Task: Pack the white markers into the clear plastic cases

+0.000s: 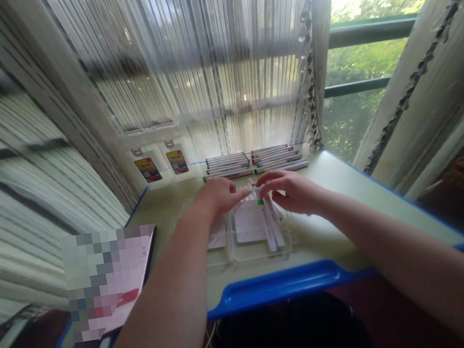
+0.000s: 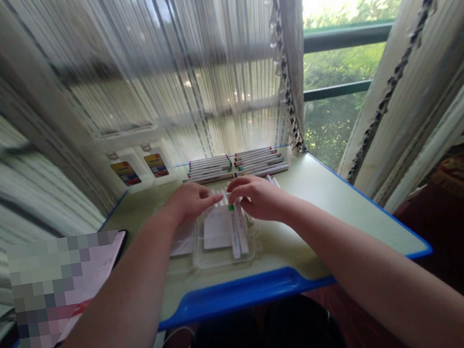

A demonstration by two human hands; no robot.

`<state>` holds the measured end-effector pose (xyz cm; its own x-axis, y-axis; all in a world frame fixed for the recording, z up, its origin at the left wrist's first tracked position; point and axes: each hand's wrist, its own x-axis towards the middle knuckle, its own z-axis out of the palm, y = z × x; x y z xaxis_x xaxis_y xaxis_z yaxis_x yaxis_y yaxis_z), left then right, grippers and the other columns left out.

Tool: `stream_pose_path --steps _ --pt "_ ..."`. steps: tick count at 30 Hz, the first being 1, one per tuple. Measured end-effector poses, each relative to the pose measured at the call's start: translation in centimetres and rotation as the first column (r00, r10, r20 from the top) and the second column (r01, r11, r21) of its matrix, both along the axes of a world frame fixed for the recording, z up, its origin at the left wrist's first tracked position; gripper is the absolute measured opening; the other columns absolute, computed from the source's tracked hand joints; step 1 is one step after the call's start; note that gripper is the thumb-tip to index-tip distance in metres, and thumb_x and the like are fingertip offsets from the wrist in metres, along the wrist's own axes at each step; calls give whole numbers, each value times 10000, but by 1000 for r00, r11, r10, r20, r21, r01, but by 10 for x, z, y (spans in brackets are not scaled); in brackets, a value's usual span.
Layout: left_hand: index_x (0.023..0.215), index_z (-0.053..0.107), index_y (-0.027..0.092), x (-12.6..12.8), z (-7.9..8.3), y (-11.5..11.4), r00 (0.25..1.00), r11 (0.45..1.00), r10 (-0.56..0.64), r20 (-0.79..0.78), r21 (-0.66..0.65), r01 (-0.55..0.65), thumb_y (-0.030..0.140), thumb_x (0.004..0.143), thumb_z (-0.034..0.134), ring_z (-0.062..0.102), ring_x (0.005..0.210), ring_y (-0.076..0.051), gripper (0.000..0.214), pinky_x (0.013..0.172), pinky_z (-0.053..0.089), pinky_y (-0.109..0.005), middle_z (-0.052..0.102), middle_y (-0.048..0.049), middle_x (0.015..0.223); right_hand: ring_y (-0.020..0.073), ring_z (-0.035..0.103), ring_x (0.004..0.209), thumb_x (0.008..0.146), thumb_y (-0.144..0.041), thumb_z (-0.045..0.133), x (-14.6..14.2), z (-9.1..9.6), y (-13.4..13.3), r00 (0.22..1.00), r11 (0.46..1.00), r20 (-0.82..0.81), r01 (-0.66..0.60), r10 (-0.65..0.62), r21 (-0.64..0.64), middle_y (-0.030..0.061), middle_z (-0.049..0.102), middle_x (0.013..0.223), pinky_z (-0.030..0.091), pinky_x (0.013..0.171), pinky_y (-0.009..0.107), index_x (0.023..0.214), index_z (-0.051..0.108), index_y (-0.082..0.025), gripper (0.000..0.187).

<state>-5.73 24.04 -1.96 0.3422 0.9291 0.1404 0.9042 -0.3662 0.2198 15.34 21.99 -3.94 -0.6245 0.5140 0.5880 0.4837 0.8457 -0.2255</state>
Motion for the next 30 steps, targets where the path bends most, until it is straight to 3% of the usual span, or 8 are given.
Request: stream_pose_path --steps 8,18,30 --pt "643 665 183 0 2 -1 999 999 48 -8 12 -48 662 736 439 512 604 -153 539 556 279 -274 612 -53 613 177 621 918 842 -204 518 0 -2 6 997 998 -59 56 -58 -38 86 662 991 497 833 336 919 661 -185 164" --pt "657 671 180 -4 -7 6 997 997 75 -6 19 -75 665 735 445 520 607 -170 541 568 296 -285 618 -70 641 196 609 962 823 -223 555 0 -9 10 992 989 4 127 -127 -82 103 640 1043 486 857 354 1003 635 -166 205" --pt "710 692 170 -1 -1 0 992 993 112 -63 27 -111 640 764 431 554 626 -178 540 552 298 -281 657 -89 694 203 588 1022 834 -161 512 0 -10 12 987 978 13 160 -160 -133 117 620 1103 473 889 358 1036 618 -149 228"
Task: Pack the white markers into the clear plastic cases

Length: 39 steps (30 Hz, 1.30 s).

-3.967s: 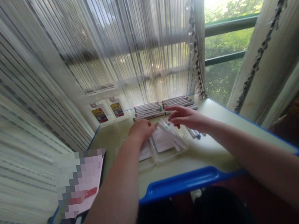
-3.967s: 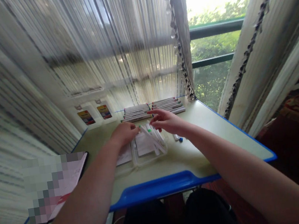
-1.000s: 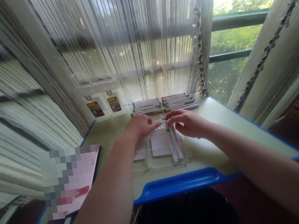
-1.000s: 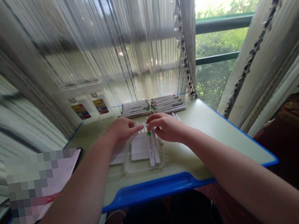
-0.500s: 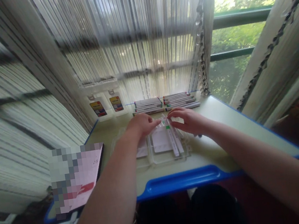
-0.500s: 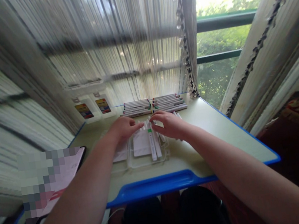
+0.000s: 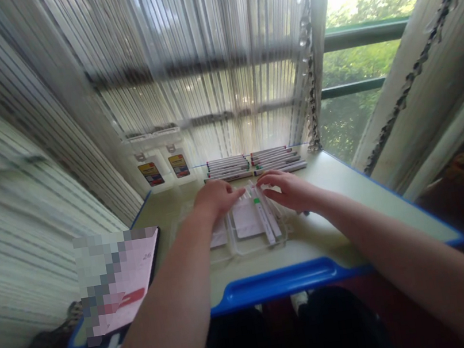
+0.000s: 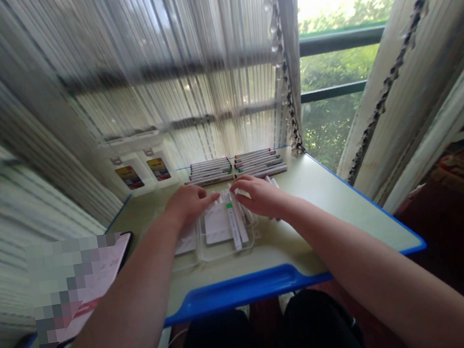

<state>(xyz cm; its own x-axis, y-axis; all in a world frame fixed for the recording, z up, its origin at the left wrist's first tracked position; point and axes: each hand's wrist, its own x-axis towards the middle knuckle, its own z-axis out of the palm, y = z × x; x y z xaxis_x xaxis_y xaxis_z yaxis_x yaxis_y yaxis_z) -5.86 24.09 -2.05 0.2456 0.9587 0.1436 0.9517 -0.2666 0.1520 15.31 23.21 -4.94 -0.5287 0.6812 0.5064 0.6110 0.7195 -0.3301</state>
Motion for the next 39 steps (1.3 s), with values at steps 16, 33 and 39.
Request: stream_pose_path --steps 16,33,39 --pt "782 718 183 5 4 -3 998 997 38 -46 63 -35 641 772 420 605 731 -208 546 601 371 -283 682 -94 760 205 586 1025 821 -273 580 -1 2 -4 998 994 1 64 -64 -84 107 596 1137 496 857 341 1048 622 -184 247" --pt "719 705 188 4 5 -5 998 990 64 22 125 -67 659 751 443 588 706 -195 540 586 366 -282 646 -75 694 220 557 1050 791 -308 613 1 3 -4 989 993 -151 -27 10 -111 105 572 1116 519 829 379 1033 611 -191 269" --pt "699 701 192 3 5 -4 997 988 71 33 137 -75 659 748 453 583 687 -190 531 592 378 -283 635 -69 667 214 559 1024 772 -299 621 1 5 -4 976 994 -218 -44 21 -103 105 570 1106 527 770 348 1015 618 -184 269"
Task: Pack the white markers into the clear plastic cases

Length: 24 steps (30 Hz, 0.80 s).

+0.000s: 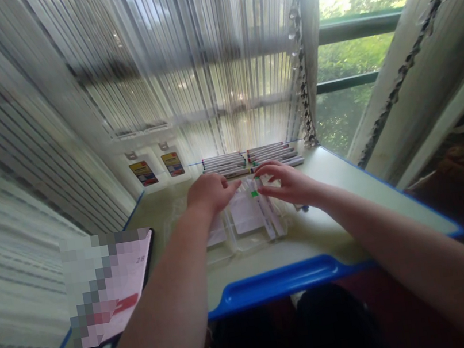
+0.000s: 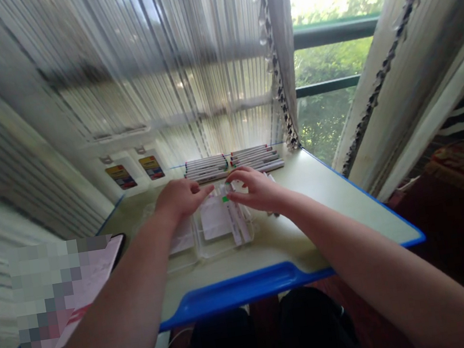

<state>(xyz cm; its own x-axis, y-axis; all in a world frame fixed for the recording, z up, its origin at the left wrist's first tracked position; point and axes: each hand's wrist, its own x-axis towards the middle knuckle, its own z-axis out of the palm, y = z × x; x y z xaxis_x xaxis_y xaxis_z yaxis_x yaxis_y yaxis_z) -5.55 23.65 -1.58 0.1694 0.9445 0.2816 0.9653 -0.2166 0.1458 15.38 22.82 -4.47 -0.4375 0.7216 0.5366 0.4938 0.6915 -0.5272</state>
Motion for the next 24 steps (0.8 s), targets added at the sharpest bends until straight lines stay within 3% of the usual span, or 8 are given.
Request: stream_pose_path --steps 6,9,11,16,20,24 --pt "704 704 204 1 1 -1 999 999 44 14 10 -44 659 746 459 592 712 -188 519 614 398 -279 649 -66 700 238 510 1055 744 -334 650 2 13 -8 992 982 -52 119 -112 144 72 595 1024 404 920 440 881 635 -206 188" --pt "725 711 207 -1 3 -2 996 997 80 24 7 -80 647 753 462 604 739 -195 507 638 418 -280 662 -72 726 168 553 808 736 -384 639 5 22 -10 981 999 -194 -3 -5 -41 24 589 802 460 743 338 816 583 -193 215" --pt "735 715 210 -3 4 -2 993 994 111 32 18 -112 645 758 456 613 756 -208 507 652 433 -292 671 -80 748 122 527 657 726 -397 636 7 25 -9 940 984 -339 -102 47 -149 -9 550 698 449 621 278 765 536 -194 231" --pt "720 713 215 -6 6 -2 979 977 189 78 82 -195 670 782 388 627 797 -236 562 671 456 -318 684 -94 788 89 467 536 724 -398 630 6 24 -4 839 978 -540 -57 -62 -201 -36 514 639 405 519 252 784 513 -210 229" --pt "724 713 210 -7 7 -4 975 972 209 71 94 -215 654 780 405 631 807 -246 544 673 460 -325 687 -101 803 107 481 606 772 -397 569 0 17 -1 894 991 -440 35 -90 -133 -15 532 679 409 572 254 818 554 -198 205" --pt "762 718 207 -9 7 -3 966 961 253 59 97 -258 648 777 406 634 819 -262 541 661 463 -336 691 -112 828 145 522 716 769 -294 564 10 21 0 969 975 -112 219 -221 -23 27 578 783 426 640 276 837 621 -190 137"
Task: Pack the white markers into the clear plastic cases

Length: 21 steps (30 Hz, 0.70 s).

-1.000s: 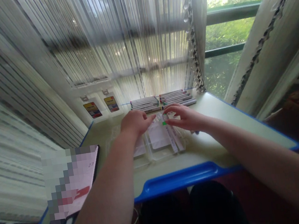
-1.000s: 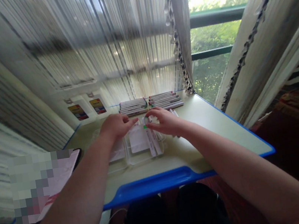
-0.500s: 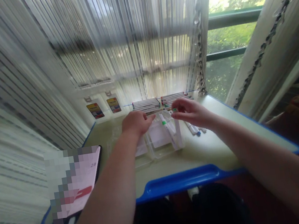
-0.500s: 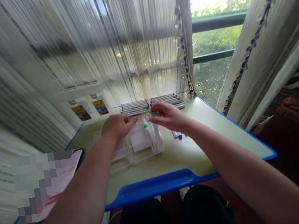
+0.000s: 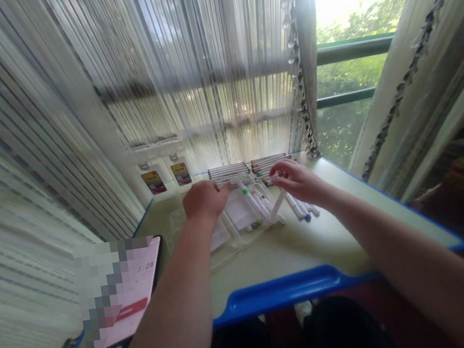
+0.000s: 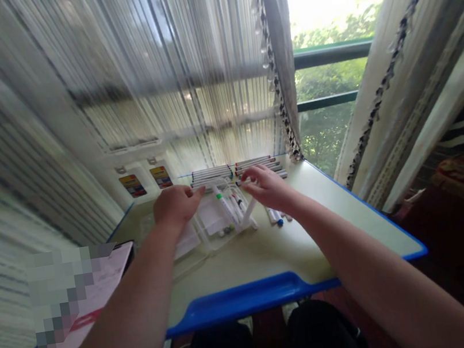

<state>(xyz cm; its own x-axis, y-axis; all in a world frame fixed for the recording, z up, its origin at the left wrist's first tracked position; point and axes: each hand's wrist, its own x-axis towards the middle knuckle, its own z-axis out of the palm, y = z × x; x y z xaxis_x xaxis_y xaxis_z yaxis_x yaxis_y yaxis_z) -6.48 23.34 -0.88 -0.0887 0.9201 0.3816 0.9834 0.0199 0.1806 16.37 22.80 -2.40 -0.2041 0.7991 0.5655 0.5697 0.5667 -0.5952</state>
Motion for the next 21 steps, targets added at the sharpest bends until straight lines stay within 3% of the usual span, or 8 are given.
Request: stream_pose_path --steps 3,5,7,9,12,15,17,21 --pt "762 719 205 -1 0 0 1000 1000 14 -5 18 -13 646 782 397 634 825 -266 547 660 463 -341 694 -112 836 114 505 583 714 -237 623 19 6 -2 976 979 215 24 21 -204 9 588 715 393 518 239 834 650 -197 129" --pt "754 717 205 -1 0 0 1000 1000 5 -7 30 -5 643 783 397 635 822 -264 543 658 461 -339 696 -108 831 75 455 460 753 -291 604 32 11 -4 970 922 184 -80 160 -378 -1 603 700 345 413 219 853 656 -208 140" --pt "752 718 209 -1 0 1 1000 1000 0 3 31 0 642 784 398 636 815 -260 539 658 457 -333 697 -104 817 53 418 403 754 -329 617 42 15 -6 953 868 75 -231 292 -441 -11 594 674 300 351 208 863 652 -211 164" --pt "752 719 211 0 0 1 999 1000 3 32 19 -4 641 789 389 636 808 -255 543 656 453 -327 698 -105 806 50 423 398 744 -350 638 47 20 -7 945 850 -62 -316 321 -420 -27 560 627 300 342 198 856 641 -204 184" --pt "765 722 205 -1 0 1 996 999 18 87 30 -21 635 811 346 638 801 -254 572 650 444 -324 698 -117 803 63 477 449 724 -357 662 41 23 -5 927 902 -304 -312 220 -299 -44 521 595 382 404 203 813 608 -190 197" --pt "783 721 197 0 0 0 991 996 31 132 77 -41 613 835 308 642 801 -256 589 654 438 -325 699 -128 808 83 534 525 735 -363 636 23 17 -1 846 943 -499 -297 187 -149 -35 546 648 460 504 239 849 582 -201 206" --pt "776 721 195 0 0 -1 987 995 32 156 85 -46 597 840 308 645 803 -259 580 658 435 -325 699 -130 800 99 561 577 742 -341 614 10 8 0 841 951 -505 -287 195 -110 -30 565 664 488 575 266 912 594 -203 220" --pt "719 713 198 -4 0 0 971 998 55 231 -7 -55 595 811 357 652 795 -262 540 640 428 -313 698 -128 762 131 584 693 745 -291 589 -7 -5 1 920 985 -359 -172 155 -17 12 625 769 496 665 301 911 644 -204 196"
